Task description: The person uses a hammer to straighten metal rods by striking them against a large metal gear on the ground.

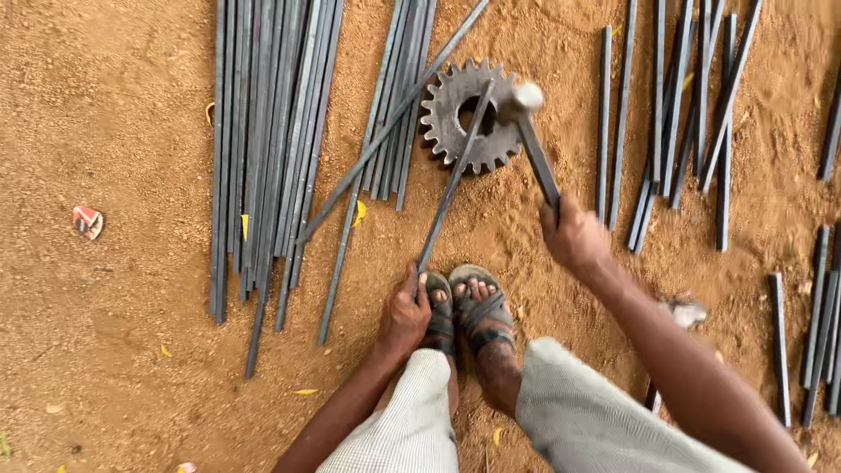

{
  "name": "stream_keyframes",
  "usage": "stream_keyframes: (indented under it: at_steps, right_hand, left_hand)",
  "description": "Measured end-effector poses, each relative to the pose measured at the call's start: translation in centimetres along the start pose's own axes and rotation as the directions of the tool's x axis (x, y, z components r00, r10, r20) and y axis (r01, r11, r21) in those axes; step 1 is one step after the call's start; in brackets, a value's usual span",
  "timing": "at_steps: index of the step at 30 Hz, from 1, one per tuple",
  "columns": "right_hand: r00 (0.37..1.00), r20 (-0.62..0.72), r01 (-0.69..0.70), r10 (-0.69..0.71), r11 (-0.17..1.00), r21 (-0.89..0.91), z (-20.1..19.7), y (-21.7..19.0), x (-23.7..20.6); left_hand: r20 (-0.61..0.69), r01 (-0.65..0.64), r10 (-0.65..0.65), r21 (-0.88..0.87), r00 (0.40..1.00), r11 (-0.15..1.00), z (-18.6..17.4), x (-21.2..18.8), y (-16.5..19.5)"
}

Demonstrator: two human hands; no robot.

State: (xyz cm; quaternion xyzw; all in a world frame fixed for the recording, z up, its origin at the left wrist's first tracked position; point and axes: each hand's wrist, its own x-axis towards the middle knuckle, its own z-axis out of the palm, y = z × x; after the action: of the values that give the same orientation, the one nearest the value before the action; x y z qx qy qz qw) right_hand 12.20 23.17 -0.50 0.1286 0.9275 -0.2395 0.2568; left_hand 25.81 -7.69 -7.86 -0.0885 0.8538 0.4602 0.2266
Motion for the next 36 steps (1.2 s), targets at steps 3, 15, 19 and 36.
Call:
stream_keyframes:
  at_steps: [3,15,19,36]
  right_hand:
    - [0.998,0.023,-0.056,0.056,0.998,-0.006,1.2,0.6,-1.3]
    - [0.993,-0.009,-0.114,0.115,0.990,0.085,3.7,0.5,-1.6]
    - [0.996,-0.055,-0.059,0.064,0.993,0.103,3.9,1.1,-1.5]
    - [0.995,-0.068,-0.067,0.069,0.997,0.029,4.0,1.2,-1.3]
  left_hand:
    - [-0.046,-0.070,0.066,-0.098,0.997,0.993,-0.7,-0.2,1.3]
    - [0.447,0.409,0.031,-0.843,0.894,0.349,-5.7,10.8,20.1]
    - [0.431,0.417,0.230,-0.902,0.872,0.111,-6.1,13.4,23.4]
    - [0.256,0.225,0.312,-0.965,0.915,0.131,-5.0,15.2,24.4]
